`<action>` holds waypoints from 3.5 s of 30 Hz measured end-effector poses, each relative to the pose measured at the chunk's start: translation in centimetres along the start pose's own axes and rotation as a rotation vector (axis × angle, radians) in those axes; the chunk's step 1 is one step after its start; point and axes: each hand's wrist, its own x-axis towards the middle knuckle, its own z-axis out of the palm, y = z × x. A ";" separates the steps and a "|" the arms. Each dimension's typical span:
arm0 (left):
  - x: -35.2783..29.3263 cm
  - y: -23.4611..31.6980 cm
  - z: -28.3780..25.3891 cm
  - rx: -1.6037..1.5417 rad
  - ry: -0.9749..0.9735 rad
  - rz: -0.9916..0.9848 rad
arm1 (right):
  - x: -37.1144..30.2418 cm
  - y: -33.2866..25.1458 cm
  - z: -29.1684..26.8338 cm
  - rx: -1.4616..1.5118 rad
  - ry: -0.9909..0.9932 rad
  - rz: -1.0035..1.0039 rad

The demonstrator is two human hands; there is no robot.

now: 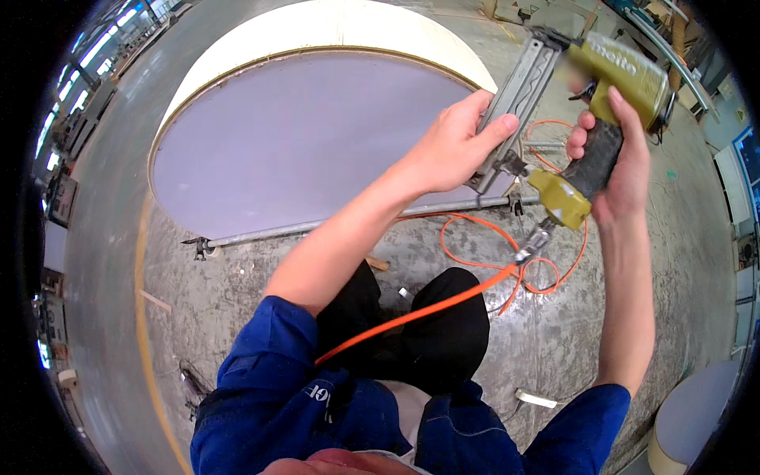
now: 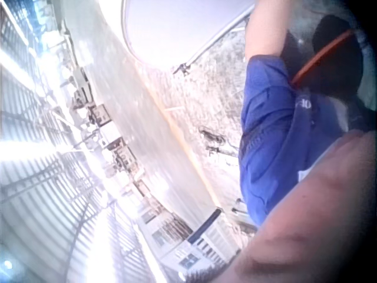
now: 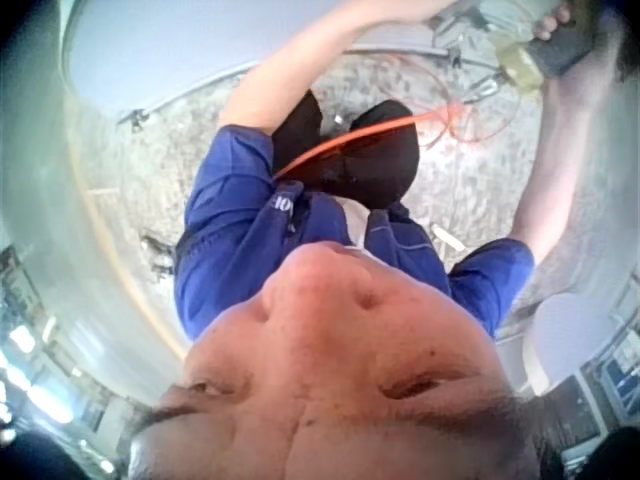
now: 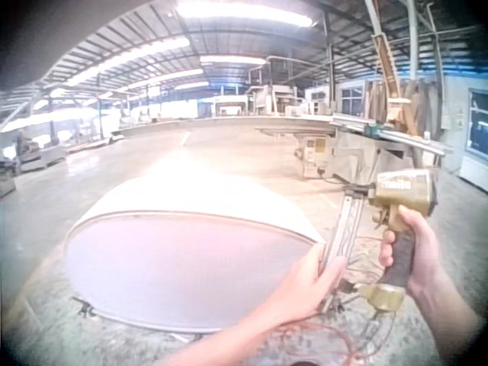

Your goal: The person uses a pneumatic nail gun to attach a thin wooden strip to the edge of a large curved wooden panel. They then use a hammer to tap the strip into place along the perimeter.

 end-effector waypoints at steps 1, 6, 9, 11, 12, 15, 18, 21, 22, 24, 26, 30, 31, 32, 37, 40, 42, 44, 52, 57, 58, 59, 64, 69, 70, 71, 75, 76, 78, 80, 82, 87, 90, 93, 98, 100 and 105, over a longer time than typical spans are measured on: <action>0.1 -0.2 -0.4 0.034 -0.027 -0.030 | -0.3 1.1 -0.3 0.064 0.031 -0.003; -0.9 -3.6 -1.9 0.072 -0.197 -0.110 | -2.2 8.2 -1.7 0.201 0.147 0.048; -1.9 -6.4 -2.7 0.113 -0.145 -0.059 | -2.0 12.0 -2.0 0.342 0.155 0.113; -1.5 -8.3 -2.6 0.084 -0.115 0.045 | -1.8 13.2 -2.6 0.299 0.109 0.060; -0.8 -8.7 -2.6 0.080 -0.122 0.093 | -1.6 13.2 -3.0 0.266 0.088 0.030; 1.7 -11.6 0.1 0.004 -0.093 0.275 | -1.5 12.8 -5.4 0.152 0.052 -0.047; 3.2 -13.5 4.6 -0.208 -0.160 0.207 | -2.2 10.8 -7.7 0.014 0.031 -0.078; 3.1 -15.2 9.3 -0.447 -0.147 0.104 | -1.9 10.1 -9.5 -0.207 0.109 -0.141; 3.9 -15.8 11.2 -0.495 -0.176 0.110 | -1.1 9.7 -10.2 -0.286 0.134 -0.166; 4.9 -16.7 13.6 -0.543 -0.193 0.100 | 0.2 7.8 -11.6 -0.389 0.170 -0.159; 7.0 -15.9 17.0 -0.704 -0.238 0.166 | 1.5 4.8 -14.6 -0.428 0.227 -0.051; 8.1 -13.3 19.9 -0.888 -0.278 0.148 | 2.9 0.6 -16.4 -0.491 0.128 0.083; 8.6 -13.0 19.4 -0.922 -0.252 0.131 | 4.2 0.4 -15.8 -0.531 0.108 0.093; 9.3 -12.6 18.9 -0.970 -0.227 0.120 | 5.7 -0.2 -15.0 -0.584 0.093 0.103; 9.3 -10.6 16.6 -0.955 0.043 0.384 | 8.9 -3.3 -8.5 -0.427 -0.095 0.307; 8.8 -10.2 14.0 -0.917 0.121 0.491 | 9.7 -3.6 -6.0 -0.420 -0.280 0.345; 8.5 -9.7 12.8 -0.811 0.250 0.498 | 10.8 -3.5 -5.7 -0.435 -0.447 0.321; 8.2 -9.5 12.3 -0.729 0.367 0.515 | 11.5 -3.9 -4.4 -0.453 -0.513 0.390; 6.9 -7.5 8.9 -0.555 0.587 0.558 | 12.4 -4.5 -0.2 -0.584 -0.545 0.445; 6.5 -7.8 7.9 -0.502 0.592 0.510 | 12.8 -3.7 1.0 -0.619 -0.506 0.514; 6.5 -7.8 7.8 -0.478 0.602 0.517 | 12.8 -3.7 1.2 -0.632 -0.515 0.494; 6.2 -7.7 7.6 -0.455 0.616 0.512 | 12.9 -3.5 1.3 -0.643 -0.526 0.486; 6.0 -6.4 6.8 -0.480 0.609 0.505 | 13.3 -3.6 2.8 -0.683 -0.489 0.470; 6.1 -7.2 6.4 -0.385 0.632 0.483 | 13.5 -3.6 3.3 -0.713 -0.461 0.447; 6.4 -7.3 6.7 -0.414 0.643 0.499 | 13.5 -3.7 3.3 -0.718 -0.452 0.447; 6.7 -7.3 6.8 -0.434 0.655 0.514 | 13.4 -3.7 3.5 -0.718 -0.451 0.446; 6.3 -7.0 6.6 -0.433 0.641 0.510 | 13.7 -3.7 3.7 -0.741 -0.503 0.397; 6.3 -6.9 6.7 -0.443 0.646 0.525 | 13.7 -3.8 3.8 -0.758 -0.483 0.397; 6.5 -6.6 6.8 -0.471 0.658 0.565 | 13.5 -4.1 4.3 -0.800 -0.441 0.391; 6.4 -7.0 6.5 -0.456 0.572 0.541 | 14.1 -4.2 4.0 -0.797 -0.505 0.374; 6.5 -7.2 6.4 -0.460 0.523 0.553 | 14.2 -4.3 3.9 -0.798 -0.524 0.354; 6.9 -6.7 6.3 -0.529 0.475 0.636 | 13.8 -4.2 4.4 -0.763 -0.454 0.330; 7.3 -6.8 6.5 -0.595 0.456 0.667 | 13.8 -4.1 4.5 -0.735 -0.449 0.339; 7.0 -6.4 6.3 -0.536 0.485 0.660 | 13.9 -4.3 4.3 -0.755 -0.478 0.336; 7.2 -7.1 6.3 -0.455 0.551 0.613 | 13.7 -4.3 4.6 -0.790 -0.437 0.294; 7.2 -7.1 6.3 -0.466 0.550 0.626 | 13.3 -4.6 4.7 -0.773 -0.438 0.324; 6.8 -6.9 6.5 -0.381 0.545 0.563 | 13.5 -4.5 3.5 -0.754 -0.448 0.340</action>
